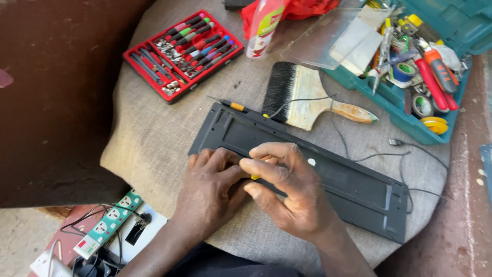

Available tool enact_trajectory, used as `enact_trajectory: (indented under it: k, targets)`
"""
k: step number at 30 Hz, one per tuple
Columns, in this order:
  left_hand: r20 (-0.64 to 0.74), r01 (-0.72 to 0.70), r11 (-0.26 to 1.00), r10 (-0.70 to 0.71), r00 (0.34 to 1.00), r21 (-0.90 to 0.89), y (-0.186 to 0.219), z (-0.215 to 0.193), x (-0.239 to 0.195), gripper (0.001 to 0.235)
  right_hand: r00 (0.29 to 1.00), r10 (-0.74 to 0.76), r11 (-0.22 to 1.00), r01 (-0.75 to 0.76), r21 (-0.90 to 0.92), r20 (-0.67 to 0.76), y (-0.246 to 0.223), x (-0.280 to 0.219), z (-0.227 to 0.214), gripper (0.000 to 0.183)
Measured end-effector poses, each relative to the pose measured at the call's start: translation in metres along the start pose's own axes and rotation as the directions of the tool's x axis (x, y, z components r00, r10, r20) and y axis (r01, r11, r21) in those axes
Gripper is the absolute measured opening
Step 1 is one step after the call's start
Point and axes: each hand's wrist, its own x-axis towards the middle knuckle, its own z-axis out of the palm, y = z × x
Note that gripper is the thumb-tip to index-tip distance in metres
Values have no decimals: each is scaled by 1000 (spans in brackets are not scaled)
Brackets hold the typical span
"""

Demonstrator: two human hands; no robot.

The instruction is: A person disassembles a computer keyboard by removing screws from the back panel using a screwdriver.

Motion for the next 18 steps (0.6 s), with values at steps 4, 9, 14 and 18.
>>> enact_trajectory:
  k: [4, 9, 14, 18]
  targets:
    - [53, 41, 999, -42, 998, 31, -4, 8, -2, 12, 999, 6, 1000, -5, 10, -37, -7, -1, -2, 26]
    - [75, 60, 992, -68, 995, 108, -8, 13, -7, 14, 1000, 16, 994, -15, 113, -12, -5, -10, 3, 37]
    - [55, 47, 960, -64, 996, 274, -6, 17, -11, 23, 973, 139, 980, -109, 166, -183, -7, -21, 2, 22]
    - [96, 58, 950, -91, 991, 307, 3, 17, -4, 11, 938, 208, 945, -118, 306, -279, -3, -34, 3, 19]
